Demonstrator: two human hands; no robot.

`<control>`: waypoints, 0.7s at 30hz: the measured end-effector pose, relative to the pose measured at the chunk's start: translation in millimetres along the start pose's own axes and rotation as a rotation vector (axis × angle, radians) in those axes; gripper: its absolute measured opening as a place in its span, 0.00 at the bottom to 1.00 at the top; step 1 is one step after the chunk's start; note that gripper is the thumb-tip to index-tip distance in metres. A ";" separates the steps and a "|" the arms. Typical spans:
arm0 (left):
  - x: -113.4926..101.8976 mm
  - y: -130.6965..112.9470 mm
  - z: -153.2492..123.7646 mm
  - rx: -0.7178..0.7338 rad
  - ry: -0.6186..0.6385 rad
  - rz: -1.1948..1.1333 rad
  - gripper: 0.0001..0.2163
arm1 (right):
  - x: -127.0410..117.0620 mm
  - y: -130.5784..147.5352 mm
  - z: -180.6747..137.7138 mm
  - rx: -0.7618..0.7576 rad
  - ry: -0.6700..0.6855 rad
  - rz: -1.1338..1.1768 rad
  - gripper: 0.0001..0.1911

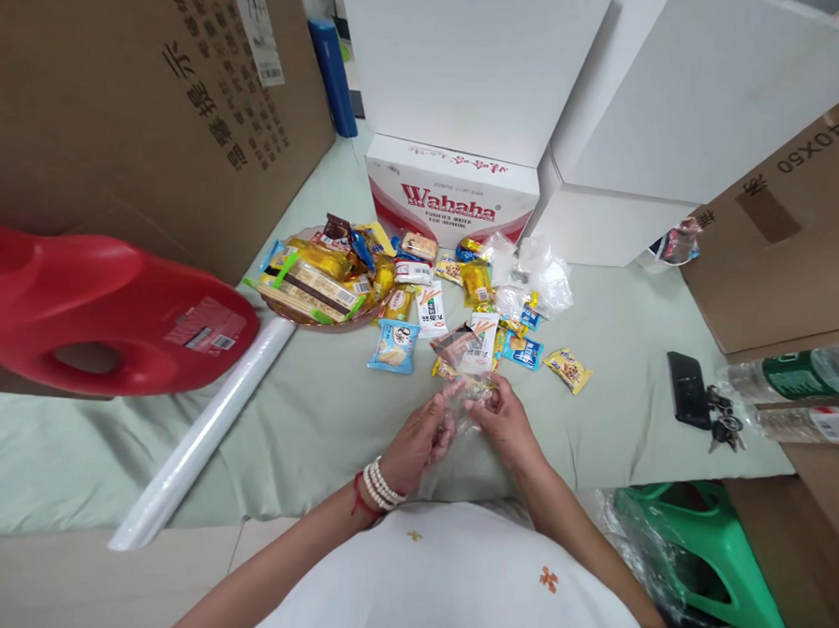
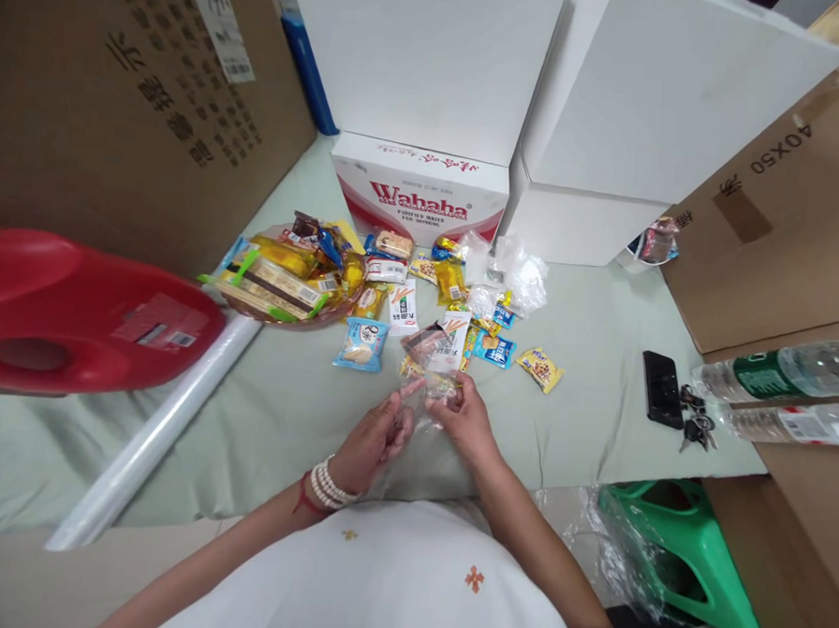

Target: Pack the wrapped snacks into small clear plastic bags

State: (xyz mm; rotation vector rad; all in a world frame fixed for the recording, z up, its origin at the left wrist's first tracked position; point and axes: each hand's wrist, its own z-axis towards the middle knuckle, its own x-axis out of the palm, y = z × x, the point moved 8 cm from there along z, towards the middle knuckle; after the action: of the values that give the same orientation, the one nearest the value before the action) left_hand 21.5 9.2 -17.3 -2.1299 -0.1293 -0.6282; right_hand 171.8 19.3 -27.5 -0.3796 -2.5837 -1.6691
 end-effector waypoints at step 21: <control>-89.0 -20.7 -12.7 0.133 -0.383 0.615 0.23 | -53.2 5.5 3.8 0.127 -0.018 -0.106 0.28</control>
State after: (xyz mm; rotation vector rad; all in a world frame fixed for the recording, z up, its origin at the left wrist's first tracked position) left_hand -67.0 23.7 -38.8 -1.9891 0.2625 0.1459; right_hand 225.0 15.2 -33.1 -0.2567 -2.7505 -1.5268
